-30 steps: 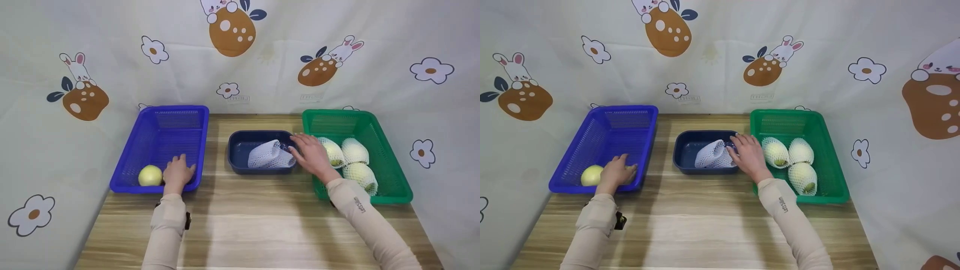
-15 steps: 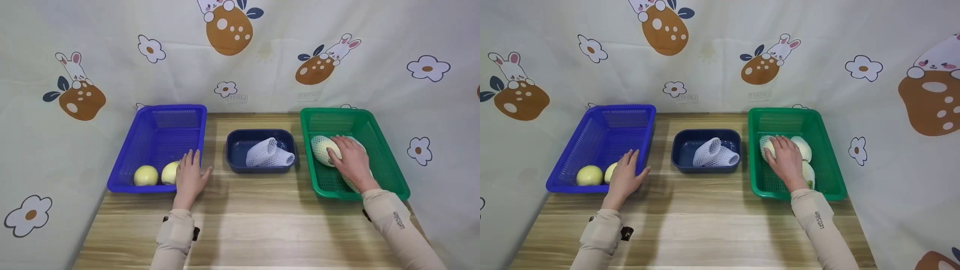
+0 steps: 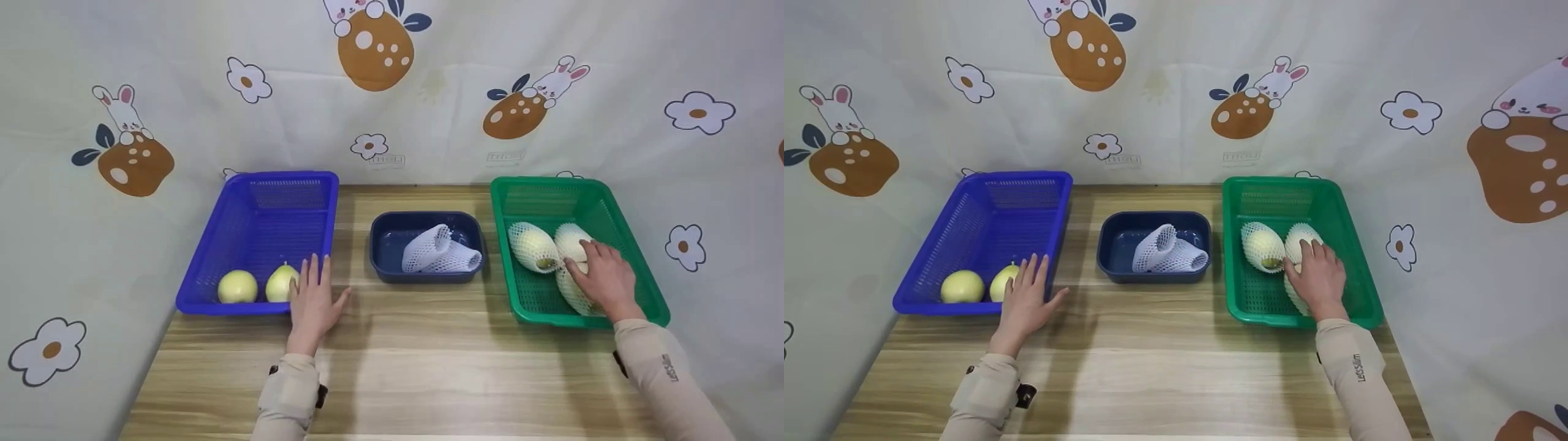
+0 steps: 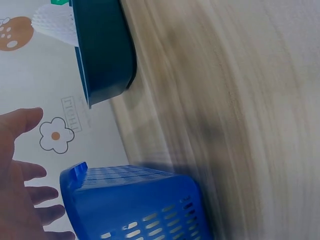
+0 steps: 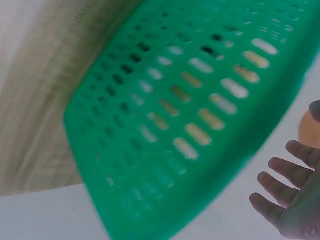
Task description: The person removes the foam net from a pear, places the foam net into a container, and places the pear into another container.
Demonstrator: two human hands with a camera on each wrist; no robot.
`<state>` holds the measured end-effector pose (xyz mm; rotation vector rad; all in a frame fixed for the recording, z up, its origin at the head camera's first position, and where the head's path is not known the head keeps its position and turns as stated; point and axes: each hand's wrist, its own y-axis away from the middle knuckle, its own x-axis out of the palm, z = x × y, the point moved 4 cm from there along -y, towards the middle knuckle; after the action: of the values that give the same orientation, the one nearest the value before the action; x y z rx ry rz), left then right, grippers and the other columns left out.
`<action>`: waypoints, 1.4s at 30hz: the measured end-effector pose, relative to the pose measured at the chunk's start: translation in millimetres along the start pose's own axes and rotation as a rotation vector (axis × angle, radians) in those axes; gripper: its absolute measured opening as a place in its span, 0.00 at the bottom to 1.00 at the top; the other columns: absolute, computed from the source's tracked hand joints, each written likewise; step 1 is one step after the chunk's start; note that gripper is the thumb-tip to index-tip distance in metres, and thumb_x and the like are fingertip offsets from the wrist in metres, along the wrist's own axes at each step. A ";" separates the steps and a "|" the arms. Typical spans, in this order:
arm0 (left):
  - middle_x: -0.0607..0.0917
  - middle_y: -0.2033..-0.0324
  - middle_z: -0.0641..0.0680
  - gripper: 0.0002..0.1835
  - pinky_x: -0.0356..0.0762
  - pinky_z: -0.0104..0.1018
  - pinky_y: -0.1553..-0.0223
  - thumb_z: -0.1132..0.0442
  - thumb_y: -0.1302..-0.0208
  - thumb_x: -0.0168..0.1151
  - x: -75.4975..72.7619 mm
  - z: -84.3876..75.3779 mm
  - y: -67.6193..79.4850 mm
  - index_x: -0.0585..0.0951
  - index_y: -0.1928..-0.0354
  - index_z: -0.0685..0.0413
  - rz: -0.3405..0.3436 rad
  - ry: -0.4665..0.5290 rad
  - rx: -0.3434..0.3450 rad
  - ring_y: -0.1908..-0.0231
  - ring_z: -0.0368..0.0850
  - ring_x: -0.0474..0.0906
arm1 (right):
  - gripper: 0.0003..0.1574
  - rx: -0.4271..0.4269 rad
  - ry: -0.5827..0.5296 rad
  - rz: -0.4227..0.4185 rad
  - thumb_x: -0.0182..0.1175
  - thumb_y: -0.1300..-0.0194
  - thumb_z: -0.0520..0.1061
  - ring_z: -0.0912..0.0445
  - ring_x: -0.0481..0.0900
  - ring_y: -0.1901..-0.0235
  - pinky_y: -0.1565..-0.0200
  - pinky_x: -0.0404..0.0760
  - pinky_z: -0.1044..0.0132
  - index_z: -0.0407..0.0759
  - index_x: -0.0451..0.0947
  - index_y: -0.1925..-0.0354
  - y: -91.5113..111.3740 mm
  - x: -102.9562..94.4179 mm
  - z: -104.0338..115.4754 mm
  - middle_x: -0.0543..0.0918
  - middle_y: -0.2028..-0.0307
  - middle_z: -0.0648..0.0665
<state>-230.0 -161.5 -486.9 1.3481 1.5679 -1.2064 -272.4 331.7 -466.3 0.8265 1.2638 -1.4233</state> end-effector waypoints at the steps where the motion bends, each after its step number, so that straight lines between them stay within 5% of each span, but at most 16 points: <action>1: 0.55 0.37 0.64 0.41 0.44 0.59 0.44 0.46 0.45 0.57 0.7 0.5 0.2 0.56 0.35 0.58 0.007 0.001 -0.004 0.38 0.59 0.46 | 0.36 0.018 0.001 0.026 0.51 0.39 0.57 0.32 0.59 0.49 0.56 0.61 0.35 0.29 0.63 0.45 1.0 1.4 -3.6 0.64 0.48 0.25; 10: 0.53 0.37 0.63 0.42 0.43 0.60 0.44 0.45 0.46 0.57 9.8 4.5 3.4 0.54 0.35 0.60 0.082 -0.020 -0.032 0.38 0.59 0.45 | 0.57 0.146 -0.039 0.268 0.51 0.47 0.70 0.26 0.57 0.51 0.60 0.61 0.32 0.26 0.51 0.40 10.2 14.9 -25.4 0.56 0.46 0.21; 20: 0.52 0.36 0.63 0.44 0.40 0.59 0.43 0.45 0.46 0.57 16.3 5.2 6.2 0.52 0.34 0.61 0.101 -0.025 -0.042 0.37 0.59 0.45 | 0.58 0.175 -0.102 0.444 0.57 0.47 0.62 0.26 0.62 0.57 0.60 0.64 0.35 0.22 0.43 0.40 19.7 30.5 -32.4 0.57 0.52 0.19; 31: 0.52 0.36 0.64 0.45 0.39 0.58 0.42 0.46 0.46 0.58 15.7 5.7 6.7 0.50 0.34 0.61 0.108 -0.027 -0.048 0.37 0.59 0.45 | 0.64 0.221 -0.191 0.472 0.63 0.51 0.57 0.26 0.61 0.57 0.57 0.62 0.35 0.22 0.34 0.40 18.1 39.3 -30.9 0.56 0.54 0.18; 42: 0.54 0.37 0.64 0.44 0.39 0.59 0.43 0.45 0.46 0.58 15.0 4.5 7.6 0.51 0.34 0.60 0.101 -0.036 -0.048 0.37 0.58 0.45 | 0.59 0.218 -0.179 0.356 0.62 0.53 0.51 0.30 0.67 0.65 0.66 0.67 0.37 0.28 0.36 0.40 12.7 39.2 -28.6 0.59 0.59 0.22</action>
<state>-225.5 -161.2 -503.7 1.3505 1.4770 -1.1188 -273.5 350.7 -512.7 0.9915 0.7895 -1.3232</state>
